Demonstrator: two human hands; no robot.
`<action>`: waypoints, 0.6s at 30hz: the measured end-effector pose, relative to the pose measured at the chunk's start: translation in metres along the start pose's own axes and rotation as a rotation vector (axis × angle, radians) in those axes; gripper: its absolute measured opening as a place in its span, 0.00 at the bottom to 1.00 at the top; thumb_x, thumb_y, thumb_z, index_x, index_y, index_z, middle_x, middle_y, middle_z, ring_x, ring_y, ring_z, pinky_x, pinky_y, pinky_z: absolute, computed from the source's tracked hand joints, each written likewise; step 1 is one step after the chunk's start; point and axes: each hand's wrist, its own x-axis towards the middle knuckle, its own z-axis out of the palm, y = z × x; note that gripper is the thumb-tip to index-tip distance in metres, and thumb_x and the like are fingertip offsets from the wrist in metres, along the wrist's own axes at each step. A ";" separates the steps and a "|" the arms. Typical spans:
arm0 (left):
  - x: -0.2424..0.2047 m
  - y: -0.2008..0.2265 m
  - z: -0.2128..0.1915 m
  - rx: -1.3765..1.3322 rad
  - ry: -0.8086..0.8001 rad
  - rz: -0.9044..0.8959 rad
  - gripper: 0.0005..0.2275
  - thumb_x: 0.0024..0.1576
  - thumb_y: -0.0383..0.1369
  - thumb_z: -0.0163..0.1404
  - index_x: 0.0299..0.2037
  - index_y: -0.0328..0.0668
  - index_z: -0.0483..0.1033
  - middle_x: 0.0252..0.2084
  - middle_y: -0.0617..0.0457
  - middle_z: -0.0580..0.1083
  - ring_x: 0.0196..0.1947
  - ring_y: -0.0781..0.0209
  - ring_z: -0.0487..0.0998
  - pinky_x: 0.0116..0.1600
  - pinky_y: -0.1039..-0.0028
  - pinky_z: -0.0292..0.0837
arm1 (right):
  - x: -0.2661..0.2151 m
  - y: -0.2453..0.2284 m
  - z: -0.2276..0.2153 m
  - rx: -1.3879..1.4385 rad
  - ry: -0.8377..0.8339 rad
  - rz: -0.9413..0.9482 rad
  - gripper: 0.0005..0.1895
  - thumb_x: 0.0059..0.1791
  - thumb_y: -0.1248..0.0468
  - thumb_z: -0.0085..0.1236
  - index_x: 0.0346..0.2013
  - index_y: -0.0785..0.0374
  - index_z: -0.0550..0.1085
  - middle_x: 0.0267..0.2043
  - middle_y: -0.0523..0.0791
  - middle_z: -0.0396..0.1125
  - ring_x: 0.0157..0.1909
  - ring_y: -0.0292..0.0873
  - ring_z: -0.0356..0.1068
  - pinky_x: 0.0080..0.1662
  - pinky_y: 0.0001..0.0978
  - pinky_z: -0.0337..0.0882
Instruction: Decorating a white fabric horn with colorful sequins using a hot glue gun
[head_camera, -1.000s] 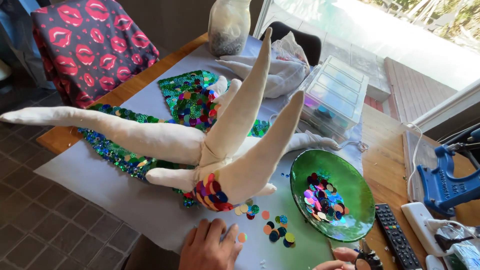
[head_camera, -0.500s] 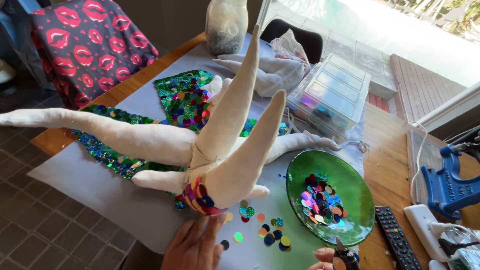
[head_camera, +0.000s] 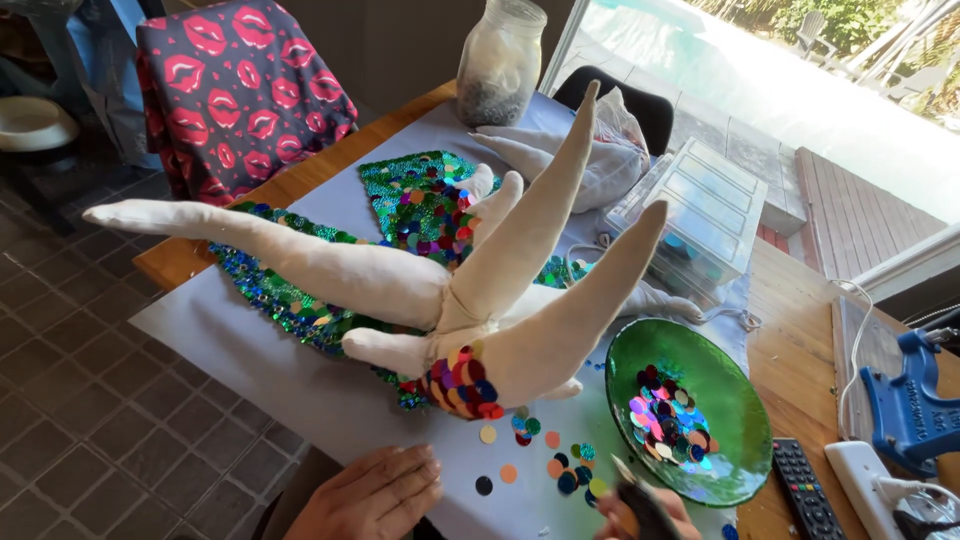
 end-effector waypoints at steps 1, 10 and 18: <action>0.000 -0.001 -0.002 -0.003 0.000 -0.003 0.14 0.69 0.36 0.41 0.54 0.41 0.80 0.56 0.49 0.79 0.61 0.49 0.77 0.64 0.59 0.70 | 0.007 -0.007 0.001 -0.003 -0.001 0.002 0.13 0.39 0.71 0.66 0.38 0.71 0.82 0.36 0.51 0.78 0.15 0.41 0.77 0.23 0.22 0.82; 0.009 0.001 -0.015 -0.292 0.025 -0.144 0.21 0.69 0.46 0.38 0.53 0.43 0.82 0.54 0.52 0.81 0.57 0.52 0.80 0.59 0.57 0.73 | 0.014 -0.161 0.072 0.167 -0.008 -0.039 0.28 0.47 0.41 0.58 0.26 0.66 0.79 0.34 0.49 0.71 0.17 0.35 0.66 0.18 0.21 0.66; 0.067 0.041 -0.057 -0.462 0.376 -0.275 0.04 0.61 0.31 0.54 0.41 0.47 0.82 0.42 0.49 0.78 0.37 0.62 0.85 0.43 0.77 0.80 | 0.016 -0.168 0.075 0.006 -0.067 0.131 0.28 0.45 0.44 0.55 0.41 0.66 0.79 0.24 0.46 0.72 0.15 0.38 0.61 0.23 0.27 0.57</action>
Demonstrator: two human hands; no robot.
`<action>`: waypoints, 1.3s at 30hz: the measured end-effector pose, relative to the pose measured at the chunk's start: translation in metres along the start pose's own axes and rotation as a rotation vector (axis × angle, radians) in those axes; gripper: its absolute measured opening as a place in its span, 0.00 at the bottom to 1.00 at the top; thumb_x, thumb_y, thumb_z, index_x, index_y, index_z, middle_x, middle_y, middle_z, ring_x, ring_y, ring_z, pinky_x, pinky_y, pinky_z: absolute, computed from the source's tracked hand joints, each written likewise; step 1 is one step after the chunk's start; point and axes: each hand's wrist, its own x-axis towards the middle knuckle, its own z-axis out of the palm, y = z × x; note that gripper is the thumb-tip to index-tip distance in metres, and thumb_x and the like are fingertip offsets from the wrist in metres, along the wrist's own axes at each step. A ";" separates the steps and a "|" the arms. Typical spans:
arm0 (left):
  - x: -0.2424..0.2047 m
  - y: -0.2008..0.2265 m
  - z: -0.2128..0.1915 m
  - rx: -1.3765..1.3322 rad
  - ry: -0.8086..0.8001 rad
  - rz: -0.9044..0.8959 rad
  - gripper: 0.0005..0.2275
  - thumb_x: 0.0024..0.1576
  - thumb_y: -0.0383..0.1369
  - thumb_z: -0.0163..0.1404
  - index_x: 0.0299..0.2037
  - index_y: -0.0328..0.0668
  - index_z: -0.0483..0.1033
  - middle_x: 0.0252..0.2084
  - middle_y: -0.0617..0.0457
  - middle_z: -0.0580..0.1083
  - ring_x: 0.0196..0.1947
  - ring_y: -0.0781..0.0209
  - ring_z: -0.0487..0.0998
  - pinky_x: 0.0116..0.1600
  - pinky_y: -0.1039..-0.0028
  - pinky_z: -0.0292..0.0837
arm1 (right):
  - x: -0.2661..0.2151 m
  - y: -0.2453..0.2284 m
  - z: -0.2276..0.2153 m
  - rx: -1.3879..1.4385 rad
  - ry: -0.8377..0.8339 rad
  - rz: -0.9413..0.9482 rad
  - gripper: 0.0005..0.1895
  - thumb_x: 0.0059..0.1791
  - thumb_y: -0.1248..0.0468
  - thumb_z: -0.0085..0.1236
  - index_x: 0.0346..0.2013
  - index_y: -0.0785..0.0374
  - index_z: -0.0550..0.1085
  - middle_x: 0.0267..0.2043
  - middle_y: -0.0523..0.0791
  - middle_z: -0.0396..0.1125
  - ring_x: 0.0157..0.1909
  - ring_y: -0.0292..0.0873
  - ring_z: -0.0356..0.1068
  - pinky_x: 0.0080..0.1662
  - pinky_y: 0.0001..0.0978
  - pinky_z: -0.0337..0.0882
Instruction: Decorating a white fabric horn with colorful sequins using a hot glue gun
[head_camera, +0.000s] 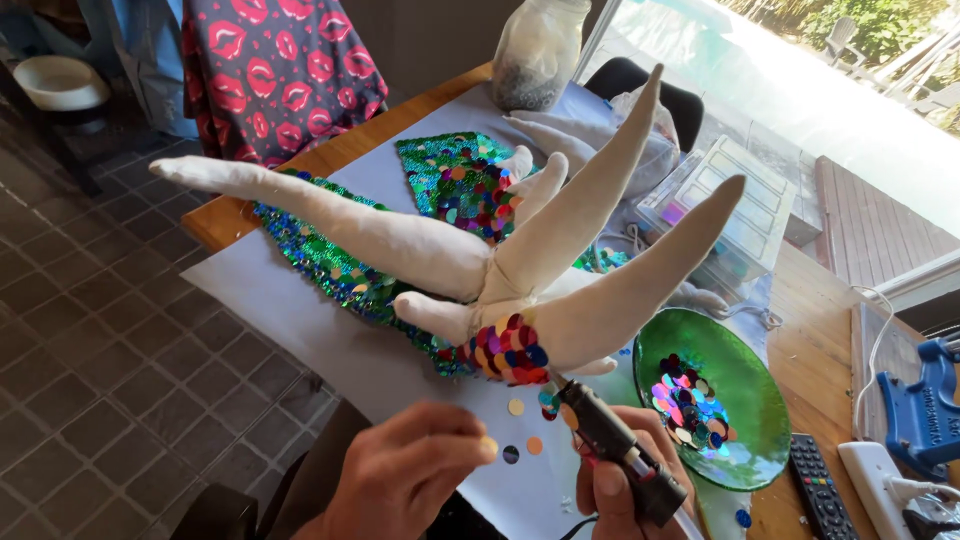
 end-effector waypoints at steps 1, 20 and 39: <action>0.005 0.004 0.001 0.001 0.002 -0.004 0.04 0.61 0.31 0.54 0.41 0.47 0.82 0.42 0.49 0.78 0.37 0.62 0.85 0.43 0.77 0.80 | -0.001 -0.002 0.003 -0.001 -0.004 0.002 0.28 0.45 0.44 0.55 0.41 0.66 0.79 0.24 0.46 0.72 0.15 0.38 0.61 0.23 0.27 0.57; 0.043 0.024 0.014 -0.359 0.211 -0.440 0.10 0.55 0.28 0.61 0.34 0.42 0.68 0.34 0.47 0.81 0.33 0.63 0.88 0.42 0.74 0.86 | -0.003 -0.006 0.008 -0.049 0.099 -0.069 0.22 0.46 0.47 0.55 0.37 0.65 0.78 0.31 0.43 0.74 0.13 0.38 0.62 0.22 0.25 0.59; 0.055 0.032 0.018 -0.455 0.091 -0.463 0.20 0.55 0.29 0.61 0.29 0.48 0.55 0.33 0.45 0.82 0.29 0.61 0.89 0.36 0.74 0.83 | -0.010 -0.025 0.030 0.077 0.303 -0.309 0.18 0.46 0.66 0.62 0.43 0.53 0.62 0.35 0.49 0.75 0.20 0.39 0.70 0.28 0.24 0.74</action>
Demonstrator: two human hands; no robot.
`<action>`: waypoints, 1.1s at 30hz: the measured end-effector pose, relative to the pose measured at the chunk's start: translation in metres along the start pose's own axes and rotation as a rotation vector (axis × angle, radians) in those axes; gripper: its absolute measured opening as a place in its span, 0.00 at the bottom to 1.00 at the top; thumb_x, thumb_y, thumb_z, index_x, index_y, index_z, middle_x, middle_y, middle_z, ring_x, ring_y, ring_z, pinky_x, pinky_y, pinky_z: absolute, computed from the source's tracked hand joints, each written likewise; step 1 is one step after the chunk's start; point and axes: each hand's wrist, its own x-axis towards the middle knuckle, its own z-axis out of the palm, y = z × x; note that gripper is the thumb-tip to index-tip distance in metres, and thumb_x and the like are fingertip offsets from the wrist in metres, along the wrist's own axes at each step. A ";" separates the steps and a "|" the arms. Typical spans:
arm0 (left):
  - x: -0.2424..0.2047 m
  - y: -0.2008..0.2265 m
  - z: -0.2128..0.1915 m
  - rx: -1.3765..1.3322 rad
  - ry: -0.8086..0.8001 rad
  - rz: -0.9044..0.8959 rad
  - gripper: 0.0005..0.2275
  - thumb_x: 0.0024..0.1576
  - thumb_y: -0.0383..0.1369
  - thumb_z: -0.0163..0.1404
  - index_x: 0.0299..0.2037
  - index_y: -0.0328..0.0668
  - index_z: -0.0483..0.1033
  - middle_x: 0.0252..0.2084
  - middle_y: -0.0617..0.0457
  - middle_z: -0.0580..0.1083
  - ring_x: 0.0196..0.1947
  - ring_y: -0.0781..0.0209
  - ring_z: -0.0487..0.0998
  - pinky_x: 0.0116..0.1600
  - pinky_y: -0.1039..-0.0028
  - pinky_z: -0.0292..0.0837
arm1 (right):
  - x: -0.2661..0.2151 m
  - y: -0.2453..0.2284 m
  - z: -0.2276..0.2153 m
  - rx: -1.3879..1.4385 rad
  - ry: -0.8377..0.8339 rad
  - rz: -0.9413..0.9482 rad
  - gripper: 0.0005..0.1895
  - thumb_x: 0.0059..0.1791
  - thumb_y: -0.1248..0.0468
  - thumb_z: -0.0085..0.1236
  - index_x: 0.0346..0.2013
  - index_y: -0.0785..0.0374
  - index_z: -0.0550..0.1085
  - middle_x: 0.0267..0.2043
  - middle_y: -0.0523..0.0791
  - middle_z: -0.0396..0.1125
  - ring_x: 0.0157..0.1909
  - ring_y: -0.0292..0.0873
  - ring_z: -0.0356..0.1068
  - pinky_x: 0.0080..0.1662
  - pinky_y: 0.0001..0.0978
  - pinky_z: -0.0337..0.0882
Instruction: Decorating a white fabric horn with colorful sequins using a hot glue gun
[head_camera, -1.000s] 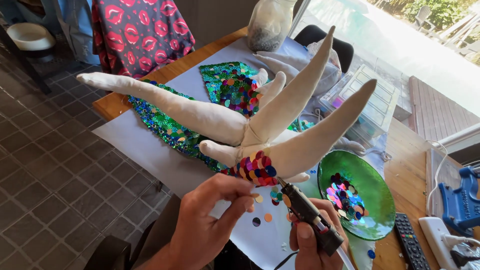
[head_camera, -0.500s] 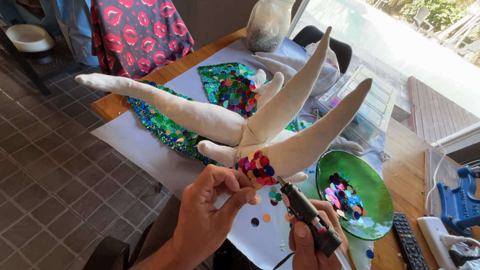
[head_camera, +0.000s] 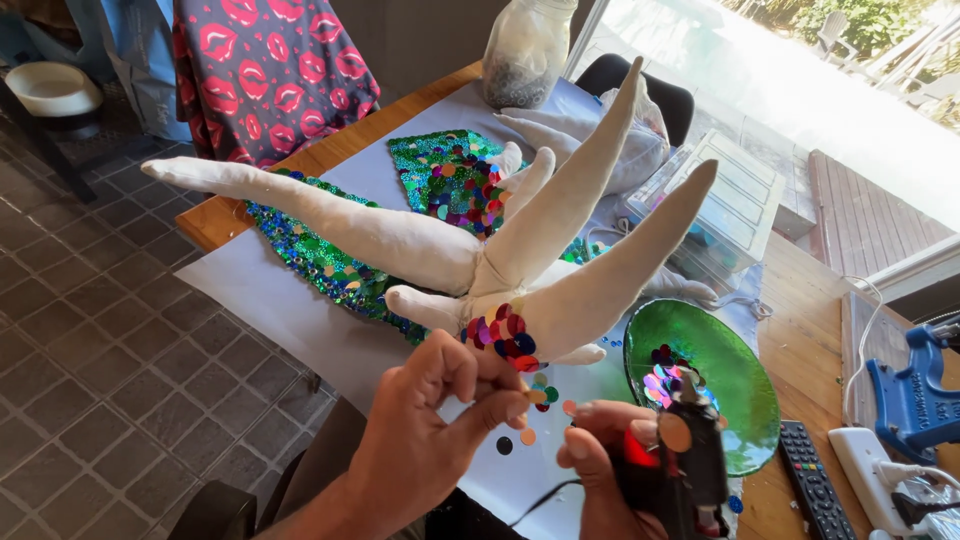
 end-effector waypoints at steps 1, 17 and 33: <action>0.000 0.001 0.000 0.002 -0.001 0.004 0.20 0.55 0.29 0.61 0.29 0.48 0.55 0.33 0.45 0.82 0.29 0.61 0.89 0.36 0.74 0.83 | 0.002 -0.001 0.001 0.003 0.001 -0.003 0.18 0.46 0.66 0.62 0.43 0.53 0.62 0.35 0.49 0.75 0.20 0.39 0.70 0.28 0.24 0.74; 0.007 0.008 -0.009 0.029 -0.118 -0.012 0.21 0.56 0.24 0.59 0.29 0.48 0.52 0.32 0.46 0.81 0.26 0.65 0.80 0.33 0.76 0.80 | -0.008 0.023 0.025 0.293 -0.024 -0.005 0.23 0.46 0.76 0.58 0.49 0.52 0.62 0.36 0.52 0.70 0.31 0.40 0.68 0.34 0.24 0.69; 0.031 0.008 -0.015 0.418 -0.090 0.318 0.16 0.59 0.33 0.58 0.48 0.46 0.61 0.65 0.41 0.69 0.72 0.46 0.67 0.63 0.62 0.64 | -0.001 0.015 0.064 0.115 0.363 0.235 0.10 0.46 0.70 0.68 0.38 0.66 0.75 0.35 0.45 0.74 0.35 0.36 0.72 0.43 0.28 0.79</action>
